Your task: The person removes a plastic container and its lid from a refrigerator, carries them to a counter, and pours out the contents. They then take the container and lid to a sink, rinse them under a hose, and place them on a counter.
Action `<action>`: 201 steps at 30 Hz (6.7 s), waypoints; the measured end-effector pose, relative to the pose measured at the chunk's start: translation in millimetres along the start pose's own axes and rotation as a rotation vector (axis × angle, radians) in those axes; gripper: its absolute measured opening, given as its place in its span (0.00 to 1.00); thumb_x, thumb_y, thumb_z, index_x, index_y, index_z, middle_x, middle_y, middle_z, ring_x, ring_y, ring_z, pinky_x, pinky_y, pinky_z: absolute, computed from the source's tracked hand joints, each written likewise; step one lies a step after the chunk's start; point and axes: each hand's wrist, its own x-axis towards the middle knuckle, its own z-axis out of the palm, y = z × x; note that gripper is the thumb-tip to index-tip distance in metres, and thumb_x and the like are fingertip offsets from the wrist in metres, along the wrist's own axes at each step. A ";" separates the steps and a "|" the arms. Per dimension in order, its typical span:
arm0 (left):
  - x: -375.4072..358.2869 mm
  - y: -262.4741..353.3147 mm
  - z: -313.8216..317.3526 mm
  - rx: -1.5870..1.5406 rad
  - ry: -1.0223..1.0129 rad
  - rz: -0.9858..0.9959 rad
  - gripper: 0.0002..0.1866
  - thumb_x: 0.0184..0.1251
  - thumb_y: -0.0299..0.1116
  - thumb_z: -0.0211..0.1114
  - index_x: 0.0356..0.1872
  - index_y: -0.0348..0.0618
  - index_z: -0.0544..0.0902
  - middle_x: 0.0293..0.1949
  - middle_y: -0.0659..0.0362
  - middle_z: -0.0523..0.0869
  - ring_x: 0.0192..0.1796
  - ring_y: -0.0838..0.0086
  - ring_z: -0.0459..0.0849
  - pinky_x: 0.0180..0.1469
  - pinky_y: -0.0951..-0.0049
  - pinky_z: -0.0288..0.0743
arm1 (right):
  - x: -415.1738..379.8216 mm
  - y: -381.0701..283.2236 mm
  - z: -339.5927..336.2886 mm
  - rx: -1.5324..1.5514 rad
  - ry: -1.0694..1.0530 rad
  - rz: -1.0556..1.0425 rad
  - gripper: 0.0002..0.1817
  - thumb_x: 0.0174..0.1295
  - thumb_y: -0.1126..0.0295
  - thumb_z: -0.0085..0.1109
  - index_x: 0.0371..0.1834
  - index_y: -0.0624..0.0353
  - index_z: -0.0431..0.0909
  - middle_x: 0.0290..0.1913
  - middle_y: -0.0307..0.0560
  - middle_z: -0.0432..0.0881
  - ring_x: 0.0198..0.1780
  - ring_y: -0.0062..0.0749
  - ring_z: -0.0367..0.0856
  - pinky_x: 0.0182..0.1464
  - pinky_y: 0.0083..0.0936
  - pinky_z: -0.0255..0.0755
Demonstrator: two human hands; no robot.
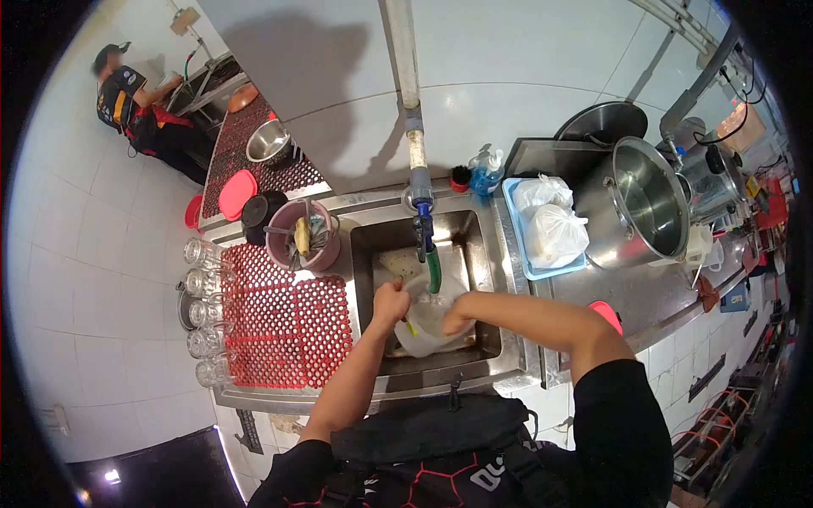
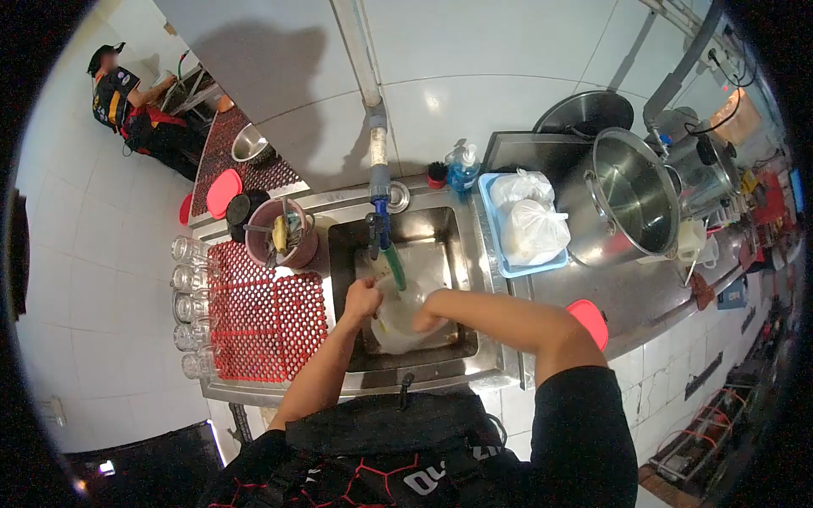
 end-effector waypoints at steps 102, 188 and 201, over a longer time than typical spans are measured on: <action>-25.1 -90.7 25.8 -0.437 -0.143 0.527 0.51 0.59 0.06 0.41 0.80 0.68 0.45 0.77 0.53 0.55 0.71 0.55 0.68 0.68 0.62 0.69 | 27.2 -88.6 -3.1 0.187 0.770 0.317 0.32 0.74 0.49 0.36 0.75 0.53 0.61 0.76 0.55 0.61 0.76 0.46 0.60 0.75 0.42 0.51; -51.6 -38.9 39.7 -0.116 0.215 0.046 0.28 0.70 0.32 0.57 0.69 0.43 0.62 0.58 0.42 0.80 0.46 0.59 0.87 0.48 0.56 0.81 | -48.9 -64.6 52.1 -0.501 1.288 0.076 0.05 0.57 0.69 0.55 0.30 0.49 0.82 0.22 0.45 0.83 0.30 0.39 0.86 0.43 0.43 0.76; -188.7 -107.0 -13.5 -0.684 0.217 0.075 0.32 0.74 0.28 0.57 0.74 0.49 0.52 0.71 0.43 0.66 0.51 0.60 0.86 0.50 0.64 0.82 | -41.6 -61.9 52.0 -0.428 1.232 -0.133 0.09 0.55 0.73 0.54 0.33 0.51 0.85 0.23 0.48 0.83 0.30 0.43 0.84 0.48 0.40 0.74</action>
